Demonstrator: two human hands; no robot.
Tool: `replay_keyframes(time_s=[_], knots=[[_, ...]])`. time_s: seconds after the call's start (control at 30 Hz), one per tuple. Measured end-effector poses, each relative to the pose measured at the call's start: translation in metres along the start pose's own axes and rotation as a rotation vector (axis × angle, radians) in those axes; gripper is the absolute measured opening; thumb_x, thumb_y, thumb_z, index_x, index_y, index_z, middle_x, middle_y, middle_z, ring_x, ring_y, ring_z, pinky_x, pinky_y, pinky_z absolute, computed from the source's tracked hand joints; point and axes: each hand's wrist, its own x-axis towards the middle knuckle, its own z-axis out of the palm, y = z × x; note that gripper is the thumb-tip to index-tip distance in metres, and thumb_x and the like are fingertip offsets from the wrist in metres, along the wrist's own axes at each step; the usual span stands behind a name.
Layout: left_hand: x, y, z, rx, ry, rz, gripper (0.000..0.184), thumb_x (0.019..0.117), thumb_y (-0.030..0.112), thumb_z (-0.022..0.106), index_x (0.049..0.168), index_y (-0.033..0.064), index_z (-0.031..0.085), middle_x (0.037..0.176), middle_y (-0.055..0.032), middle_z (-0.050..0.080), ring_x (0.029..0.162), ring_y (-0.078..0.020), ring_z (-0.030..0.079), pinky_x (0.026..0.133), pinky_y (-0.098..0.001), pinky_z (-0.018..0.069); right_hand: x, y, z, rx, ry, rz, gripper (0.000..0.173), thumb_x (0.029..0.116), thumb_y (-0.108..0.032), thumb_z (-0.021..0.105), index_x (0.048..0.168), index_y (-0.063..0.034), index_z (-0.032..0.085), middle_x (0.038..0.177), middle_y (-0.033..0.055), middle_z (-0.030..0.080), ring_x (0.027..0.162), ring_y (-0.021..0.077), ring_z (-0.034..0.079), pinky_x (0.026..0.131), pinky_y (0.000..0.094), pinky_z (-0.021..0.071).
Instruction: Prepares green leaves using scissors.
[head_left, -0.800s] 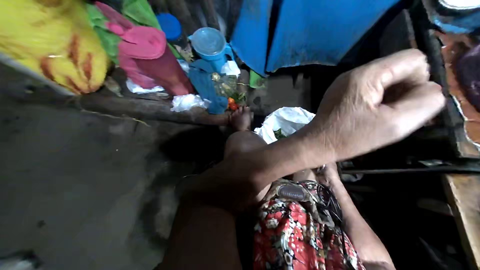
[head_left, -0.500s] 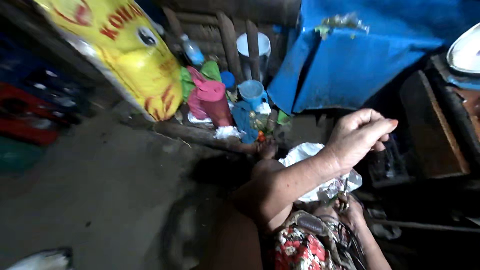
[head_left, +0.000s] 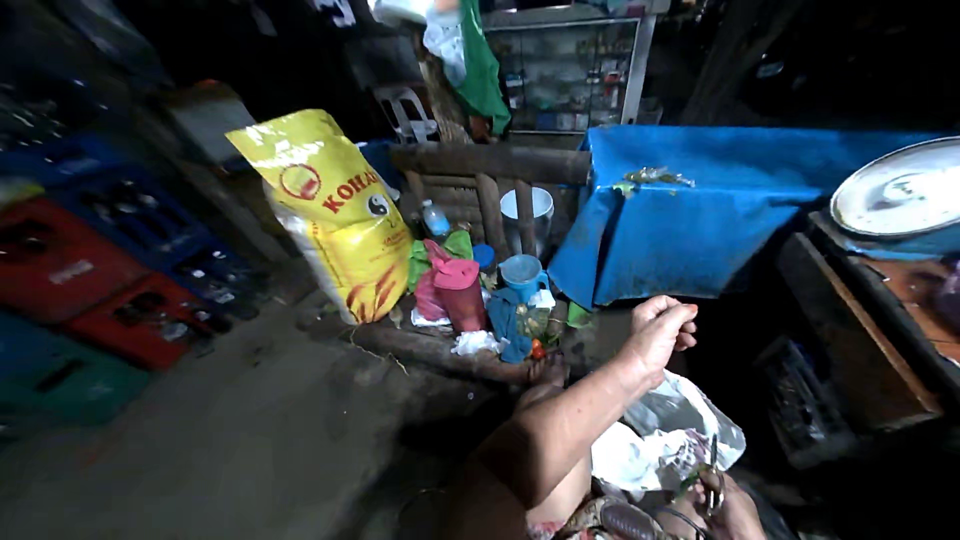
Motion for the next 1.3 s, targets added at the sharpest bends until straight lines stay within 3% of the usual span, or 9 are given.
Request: replay_keyframes(time_s=[0.3,0.6,0.73,0.83,0.93,1.0,1.13,1.3], knots=[[0.008,-0.01,-0.004,0.078,0.052,0.003,0.014,0.1035,0.009,0.056,0.092,0.0022,0.058,0.076,-0.0033,0.059,0.063,-0.0107,0.058,0.062,-0.0243,0.0526,0.001,-0.001,-0.004,-0.028,-0.067,-0.012,0.007,0.1029,-0.011,0.049,0.107,-0.0065,0.053,0.068,0.0004,0.058,0.052,0.009,0.056,0.048,0.0254,0.0504],[0.002,-0.017,0.0,0.12,-0.018,-0.022,0.013,0.1026,0.009,0.057,0.091,0.0021,0.058,0.076,-0.0028,0.06,0.063,-0.0096,0.059,0.062,-0.0233,0.0524,0.008,0.009,-0.015,0.041,-0.033,0.003,0.01,0.1025,-0.009,0.052,0.111,-0.0048,0.055,0.07,0.0034,0.058,0.052,0.0111,0.055,0.047,0.0261,0.0495],[-0.003,-0.022,0.002,0.268,-0.172,-0.084,0.009,0.0996,0.006,0.061,0.094,-0.0001,0.058,0.079,-0.0036,0.061,0.064,-0.0085,0.058,0.062,-0.0222,0.0523,-0.004,0.003,-0.01,0.16,0.058,0.038,0.01,0.0999,-0.007,0.053,0.109,-0.0053,0.056,0.069,0.0036,0.057,0.05,0.01,0.053,0.044,0.0244,0.0476],[-0.008,-0.031,0.002,0.459,-0.373,-0.13,0.009,0.0972,0.005,0.064,0.101,-0.0018,0.058,0.086,-0.0045,0.06,0.069,-0.0082,0.059,0.067,-0.0237,0.0535,-0.023,-0.017,-0.002,0.139,0.082,-0.066,0.012,0.0992,-0.002,0.054,0.11,-0.0016,0.057,0.071,0.0038,0.059,0.053,0.0086,0.056,0.048,0.0223,0.0493],[-0.014,-0.031,0.003,0.852,-0.633,-0.189,0.032,0.1005,0.018,0.064,0.125,-0.0024,0.059,0.115,-0.0151,0.064,0.092,-0.017,0.065,0.086,-0.0347,0.0549,-0.045,-0.048,0.009,0.051,0.09,-0.211,0.025,0.099,-0.001,0.055,0.124,0.0015,0.057,0.079,0.0053,0.063,0.057,0.0089,0.058,0.052,0.0236,0.0517],[-0.019,-0.035,0.005,1.089,-0.787,-0.182,0.041,0.1043,0.03,0.06,0.132,-0.0005,0.059,0.125,-0.0185,0.065,0.104,-0.0247,0.067,0.095,-0.044,0.0533,-0.06,-0.066,0.016,0.034,0.078,-0.315,0.029,0.0971,0.001,0.057,0.126,0.0025,0.057,0.081,0.0056,0.065,0.06,0.0093,0.06,0.055,0.0244,0.0535],[-0.029,-0.05,0.005,1.241,-0.926,-0.169,0.049,0.1029,0.042,0.06,0.126,-0.0002,0.064,0.116,-0.0182,0.069,0.105,-0.03,0.067,0.097,-0.0519,0.0517,-0.079,-0.085,0.032,0.07,-0.006,-0.514,0.036,0.0907,0.002,0.06,0.126,0.003,0.058,0.089,0.0031,0.068,0.067,0.006,0.063,0.061,0.0225,0.0559],[-0.032,-0.042,0.0,1.222,-0.855,-0.214,0.041,0.1023,0.032,0.062,0.128,0.0011,0.062,0.113,-0.0159,0.069,0.101,-0.0254,0.068,0.095,-0.0467,0.0532,-0.087,-0.098,0.046,0.155,-0.106,-0.586,0.035,0.0921,0.004,0.058,0.127,0.0055,0.055,0.084,0.003,0.066,0.062,0.0069,0.062,0.058,0.0224,0.0556]])
